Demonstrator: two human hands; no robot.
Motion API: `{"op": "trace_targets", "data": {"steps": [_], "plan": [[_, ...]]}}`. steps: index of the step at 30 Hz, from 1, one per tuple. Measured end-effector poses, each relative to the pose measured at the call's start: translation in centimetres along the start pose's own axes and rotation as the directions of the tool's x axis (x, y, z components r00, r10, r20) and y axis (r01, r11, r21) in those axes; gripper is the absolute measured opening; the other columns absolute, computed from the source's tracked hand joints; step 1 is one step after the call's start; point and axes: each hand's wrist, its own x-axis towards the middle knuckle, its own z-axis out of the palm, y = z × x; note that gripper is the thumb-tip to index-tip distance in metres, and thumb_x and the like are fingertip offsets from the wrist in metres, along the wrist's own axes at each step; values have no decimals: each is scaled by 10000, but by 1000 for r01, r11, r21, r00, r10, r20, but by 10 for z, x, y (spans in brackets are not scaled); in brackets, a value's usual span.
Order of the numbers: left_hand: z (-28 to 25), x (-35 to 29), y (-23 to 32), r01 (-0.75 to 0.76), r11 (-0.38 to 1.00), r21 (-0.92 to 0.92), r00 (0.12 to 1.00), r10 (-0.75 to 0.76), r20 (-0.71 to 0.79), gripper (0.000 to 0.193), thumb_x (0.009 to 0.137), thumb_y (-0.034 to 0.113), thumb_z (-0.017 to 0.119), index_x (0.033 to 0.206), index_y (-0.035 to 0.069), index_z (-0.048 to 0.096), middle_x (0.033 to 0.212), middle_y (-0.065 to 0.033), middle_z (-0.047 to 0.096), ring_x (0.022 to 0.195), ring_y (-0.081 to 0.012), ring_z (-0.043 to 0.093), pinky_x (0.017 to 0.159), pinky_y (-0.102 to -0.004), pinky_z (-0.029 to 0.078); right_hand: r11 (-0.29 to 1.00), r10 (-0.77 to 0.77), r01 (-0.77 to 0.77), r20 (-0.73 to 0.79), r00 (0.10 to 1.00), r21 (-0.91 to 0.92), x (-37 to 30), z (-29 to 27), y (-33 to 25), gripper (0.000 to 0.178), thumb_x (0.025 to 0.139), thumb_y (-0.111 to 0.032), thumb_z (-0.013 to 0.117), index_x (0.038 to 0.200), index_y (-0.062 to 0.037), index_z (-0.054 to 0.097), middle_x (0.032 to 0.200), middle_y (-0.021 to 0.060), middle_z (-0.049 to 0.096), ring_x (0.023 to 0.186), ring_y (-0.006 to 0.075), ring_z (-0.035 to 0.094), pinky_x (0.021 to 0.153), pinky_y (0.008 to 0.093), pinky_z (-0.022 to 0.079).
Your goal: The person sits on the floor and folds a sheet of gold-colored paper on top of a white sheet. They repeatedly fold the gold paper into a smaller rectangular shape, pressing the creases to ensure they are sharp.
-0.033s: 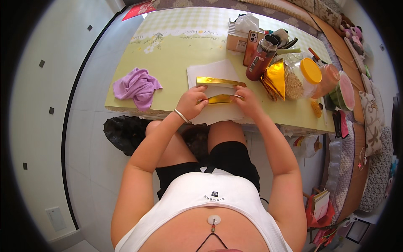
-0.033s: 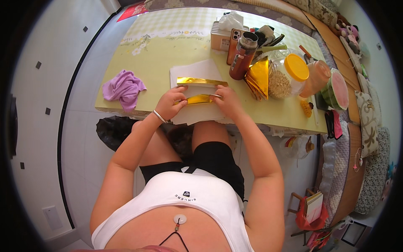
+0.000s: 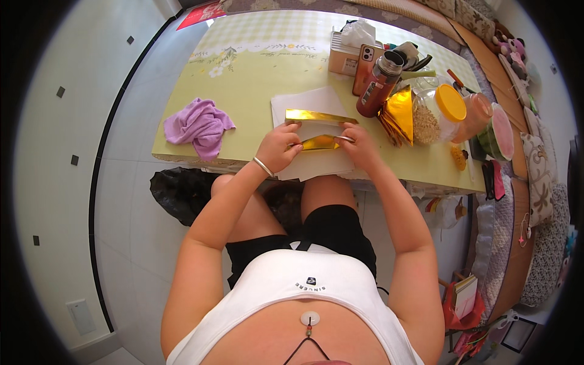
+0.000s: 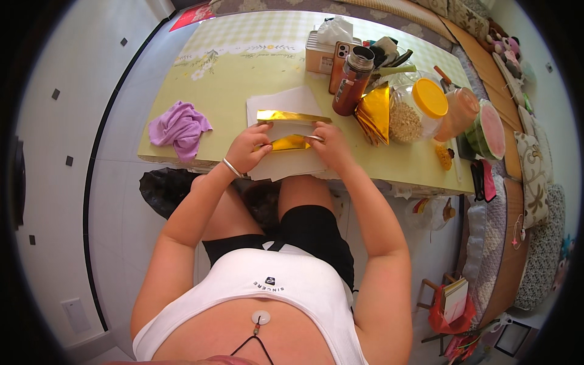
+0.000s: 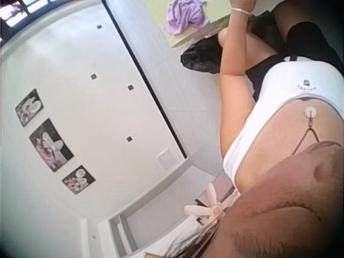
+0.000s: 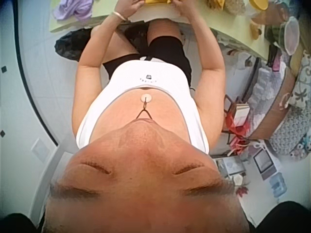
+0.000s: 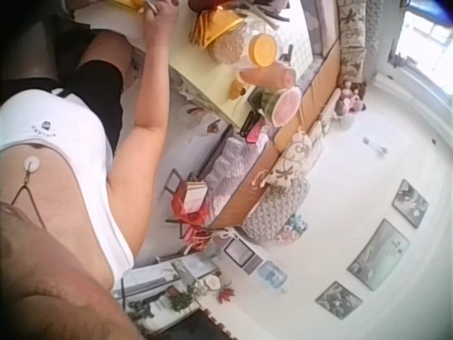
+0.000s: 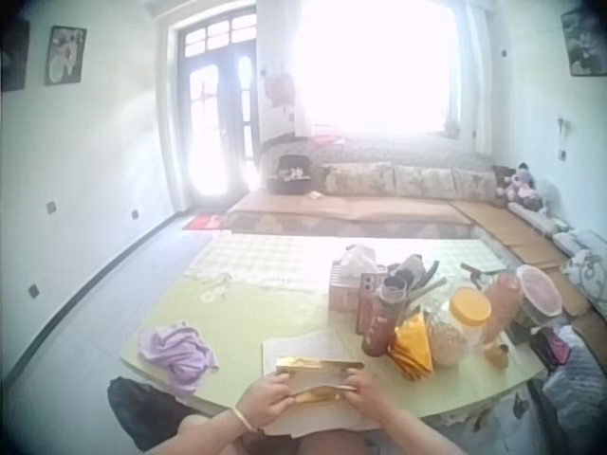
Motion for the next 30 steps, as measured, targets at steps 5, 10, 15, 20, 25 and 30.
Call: {"op": "trace_targets", "data": {"steps": [5, 10, 15, 20, 25, 30], "plan": [[1, 8, 0, -79, 994, 74, 996, 83, -41, 103, 785, 120, 720, 820, 25, 699, 1210, -201, 658, 1094, -359, 612, 920, -413, 504, 982, -169, 156, -125, 978, -110, 4, 0, 1, 230, 841, -231, 739, 827, -7, 685, 1078, 140, 693, 1014, 342, 607, 878, 405, 476], [7, 16, -21, 159, 985, -74, 984, -152, 91, 141, 830, 119, 705, 794, -6, 649, 1052, -208, 662, 1031, -330, 619, 823, -393, 498, 987, 109, -102, -49, 993, 121, 15, 2, 10, 251, 851, -246, 723, 858, 1, 680, 966, 169, 671, 894, 328, 631, 757, 389, 480], [5, 21, -16, 434, 895, -102, 900, -426, 86, 200, 832, 186, 711, 806, -5, 656, 868, -163, 653, 782, -269, 629, 696, -376, 493, 958, 252, -237, -79, 964, 160, 18, 9, 20, 261, 841, -267, 719, 872, -10, 686, 904, 158, 662, 844, 341, 631, 723, 408, 488], [18, 28, -23, 367, 926, 86, 930, -362, -71, 236, 772, 225, 750, 806, 5, 671, 807, -145, 633, 769, -292, 630, 698, -401, 510, 961, 237, -260, -200, 951, -95, 16, 18, 20, 251, 808, -287, 729, 826, -41, 683, 897, 129, 639, 849, 344, 619, 747, 432, 494], [37, 38, -33, 349, 898, 269, 931, -299, -209, 245, 743, 236, 771, 780, 24, 654, 831, -157, 651, 810, -340, 633, 735, -427, 524, 954, 221, -275, -332, 917, -123, 18, 28, 20, 230, 767, -269, 731, 800, -52, 663, 922, 100, 623, 864, 322, 609, 734, 426, 499], [34, 44, -15, 531, 800, 278, 847, -511, -146, 269, 737, 236, 787, 868, 39, 660, 898, -139, 668, 871, -334, 637, 782, -432, 522, 932, 257, -324, -337, 906, -160, 17, 31, 22, 213, 758, -265, 731, 787, -69, 654, 908, 83, 616, 858, 307, 609, 719, 421, 501]]}}
